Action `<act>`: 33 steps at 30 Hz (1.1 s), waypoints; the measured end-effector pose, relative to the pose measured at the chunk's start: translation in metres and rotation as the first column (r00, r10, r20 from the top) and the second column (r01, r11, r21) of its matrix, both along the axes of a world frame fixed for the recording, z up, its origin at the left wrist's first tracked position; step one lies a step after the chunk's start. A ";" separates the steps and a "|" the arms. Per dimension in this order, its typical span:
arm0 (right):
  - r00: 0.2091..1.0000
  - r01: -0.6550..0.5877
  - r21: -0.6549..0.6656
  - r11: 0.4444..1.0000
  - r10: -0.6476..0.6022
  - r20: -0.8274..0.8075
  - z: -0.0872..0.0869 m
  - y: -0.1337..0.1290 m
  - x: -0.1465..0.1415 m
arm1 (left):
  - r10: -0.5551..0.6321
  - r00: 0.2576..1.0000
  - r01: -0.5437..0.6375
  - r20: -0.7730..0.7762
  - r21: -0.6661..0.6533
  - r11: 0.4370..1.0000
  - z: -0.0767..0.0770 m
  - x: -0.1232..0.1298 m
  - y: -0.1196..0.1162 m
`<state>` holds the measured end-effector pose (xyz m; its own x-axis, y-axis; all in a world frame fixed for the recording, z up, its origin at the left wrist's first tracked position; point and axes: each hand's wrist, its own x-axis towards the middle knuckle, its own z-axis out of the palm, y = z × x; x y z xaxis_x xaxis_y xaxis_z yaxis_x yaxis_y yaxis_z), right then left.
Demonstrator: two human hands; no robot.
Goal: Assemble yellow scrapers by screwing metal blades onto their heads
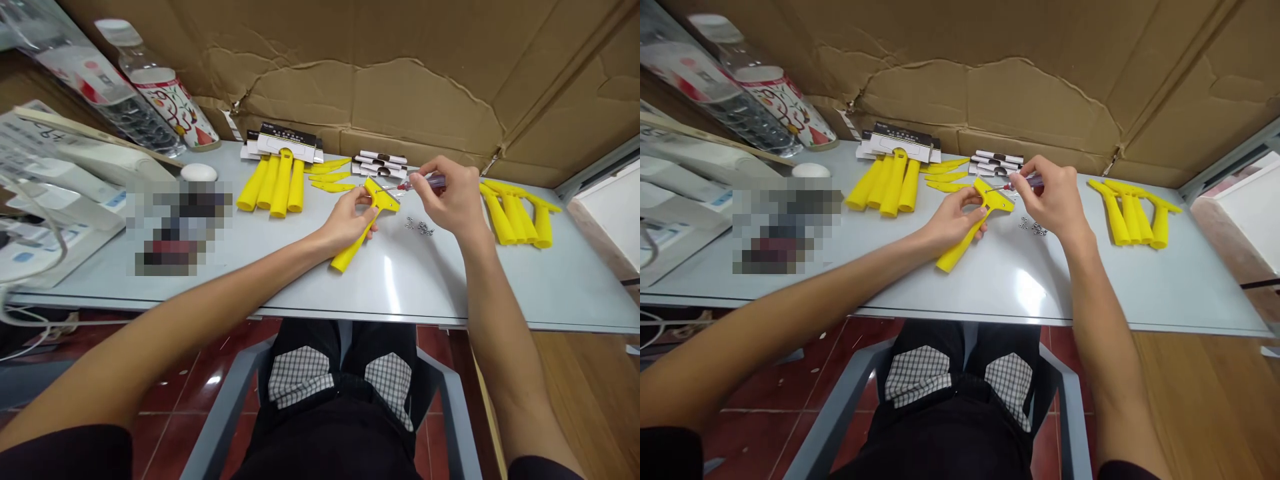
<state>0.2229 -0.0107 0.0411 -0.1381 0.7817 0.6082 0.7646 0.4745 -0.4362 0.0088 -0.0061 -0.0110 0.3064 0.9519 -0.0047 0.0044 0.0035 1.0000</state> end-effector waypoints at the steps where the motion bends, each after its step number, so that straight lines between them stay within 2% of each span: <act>1: 1.000 -0.001 -0.001 1.000 0.001 0.016 0.000 -0.001 0.000 | -0.002 1.000 0.002 -0.003 0.004 1.000 0.000 0.000 0.000; 6: 0.997 -0.022 -0.012 1.000 0.023 0.073 0.000 -0.003 0.006 | -0.038 0.999 0.038 0.000 -0.005 0.999 0.000 -0.001 0.003; 10: 0.999 -0.014 -0.021 1.000 0.015 0.039 -0.001 -0.001 0.008 | -0.072 0.997 0.073 0.031 -0.016 0.997 -0.002 -0.004 0.007; 15: 0.999 0.020 0.038 0.999 -0.021 0.044 -0.002 0.000 0.007 | -0.061 0.998 0.062 0.029 -0.019 0.998 -0.003 -0.004 0.009; 23: 0.997 -0.061 0.002 0.998 0.061 0.039 0.003 -0.005 0.007 | -0.059 0.998 0.060 0.031 -0.028 0.998 -0.001 -0.003 0.006; 29: 0.997 -0.002 0.055 0.998 -0.002 0.071 0.003 -0.003 0.009 | -0.070 0.997 0.071 0.038 -0.029 0.997 0.000 -0.003 0.006; 33: 0.991 -0.044 0.031 0.999 0.039 0.130 0.004 -0.007 0.010 | -0.041 0.998 0.043 0.047 -0.042 0.998 -0.001 -0.002 0.006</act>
<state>0.2329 -0.0173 0.0447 -0.2494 0.7528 0.6092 0.7930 0.5198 -0.3176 0.0072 0.0003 -0.0123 0.3465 0.9375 -0.0301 -0.0407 0.0471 0.9981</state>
